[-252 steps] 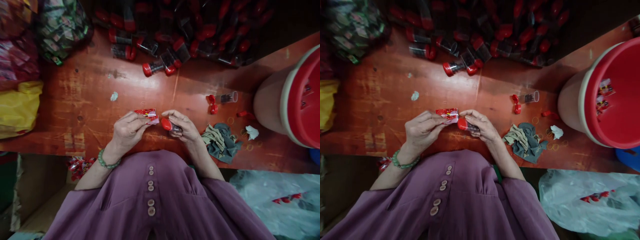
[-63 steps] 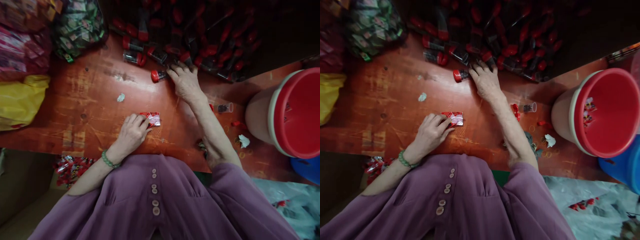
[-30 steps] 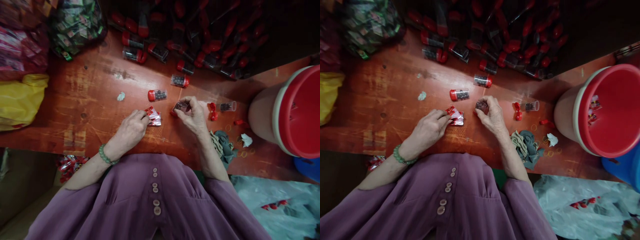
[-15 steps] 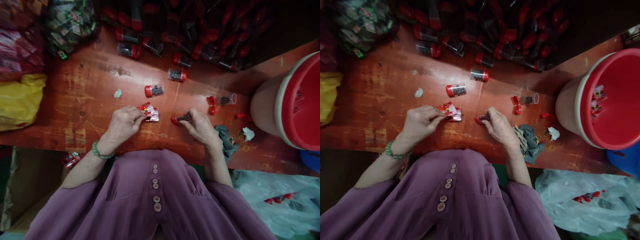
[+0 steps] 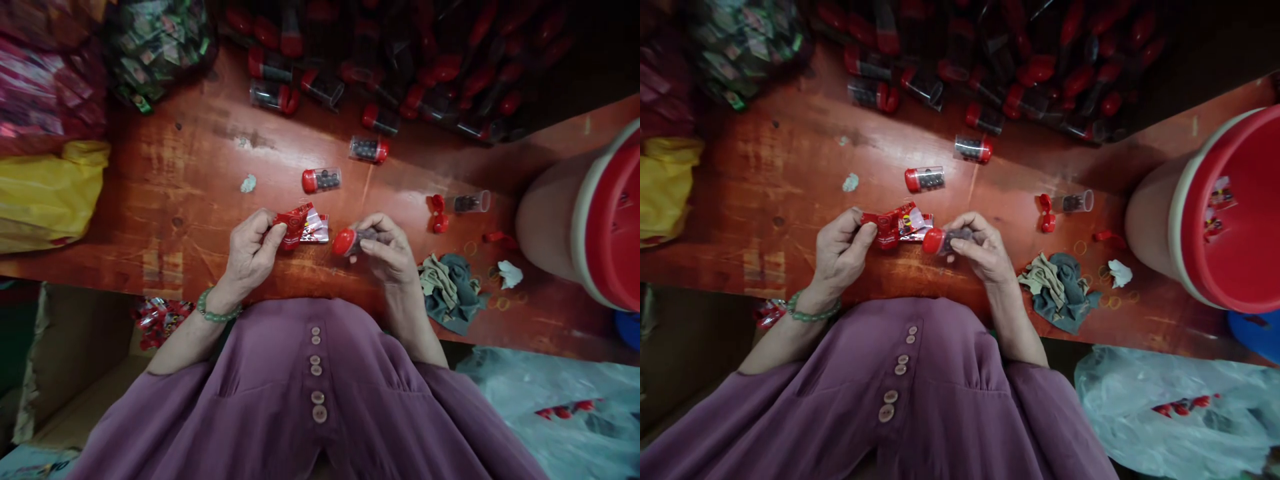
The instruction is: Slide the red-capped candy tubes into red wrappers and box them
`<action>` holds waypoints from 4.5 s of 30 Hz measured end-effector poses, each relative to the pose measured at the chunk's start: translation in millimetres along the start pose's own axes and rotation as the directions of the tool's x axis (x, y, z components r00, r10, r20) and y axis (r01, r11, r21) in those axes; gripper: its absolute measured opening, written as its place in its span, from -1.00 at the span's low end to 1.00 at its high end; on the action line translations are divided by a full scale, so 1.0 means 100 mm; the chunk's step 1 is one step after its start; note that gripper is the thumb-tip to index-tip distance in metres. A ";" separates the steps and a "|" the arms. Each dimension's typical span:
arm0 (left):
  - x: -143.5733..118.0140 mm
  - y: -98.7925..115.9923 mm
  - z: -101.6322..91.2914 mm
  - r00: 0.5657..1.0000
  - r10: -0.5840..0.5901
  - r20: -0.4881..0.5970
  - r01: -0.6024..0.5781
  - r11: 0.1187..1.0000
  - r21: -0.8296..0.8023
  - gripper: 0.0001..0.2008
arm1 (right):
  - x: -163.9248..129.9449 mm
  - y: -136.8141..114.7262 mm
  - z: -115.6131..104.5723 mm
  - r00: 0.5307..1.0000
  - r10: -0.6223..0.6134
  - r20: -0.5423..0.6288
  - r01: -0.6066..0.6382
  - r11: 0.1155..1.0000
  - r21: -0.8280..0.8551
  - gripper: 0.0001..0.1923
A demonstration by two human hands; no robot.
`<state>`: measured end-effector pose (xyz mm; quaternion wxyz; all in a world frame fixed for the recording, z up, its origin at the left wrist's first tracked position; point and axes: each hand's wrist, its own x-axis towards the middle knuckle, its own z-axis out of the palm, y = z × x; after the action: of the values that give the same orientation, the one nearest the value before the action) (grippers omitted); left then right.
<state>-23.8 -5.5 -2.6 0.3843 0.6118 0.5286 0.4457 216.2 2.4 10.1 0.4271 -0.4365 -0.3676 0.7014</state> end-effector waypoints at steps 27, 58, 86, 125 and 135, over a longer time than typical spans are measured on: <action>-0.07 0.09 0.11 0.902 -0.230 0.366 0.318 0.927 -0.200 -0.63 | 0.13 0.12 0.52 0.996 -0.071 0.045 0.080 0.962 -0.263 -0.73; -0.02 0.14 0.13 0.893 -0.285 0.349 0.404 0.848 -0.342 -0.72 | 0.10 -0.01 0.40 0.997 -0.078 0.024 0.082 0.924 -0.373 -0.83; -0.17 0.07 0.21 0.995 -0.077 0.066 0.086 0.985 -0.152 -0.80 | -0.09 -0.29 0.21 0.974 -0.217 -0.070 0.168 0.889 -0.425 -0.71; -0.10 0.17 0.16 0.788 -0.312 0.531 0.529 0.785 -0.324 -0.77 | 0.24 -0.38 0.23 0.844 0.036 0.535 0.334 0.745 -0.578 -0.89; -0.13 0.25 0.14 0.725 -0.363 0.586 0.598 0.753 -0.274 -0.64 | 0.09 -0.19 0.23 0.937 0.066 0.342 0.108 0.879 -0.464 -0.79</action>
<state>-3.8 -21.9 15.2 0.7408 0.4367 0.4382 0.2619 198.1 14.8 32.4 0.2427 -0.3928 -0.6029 0.6506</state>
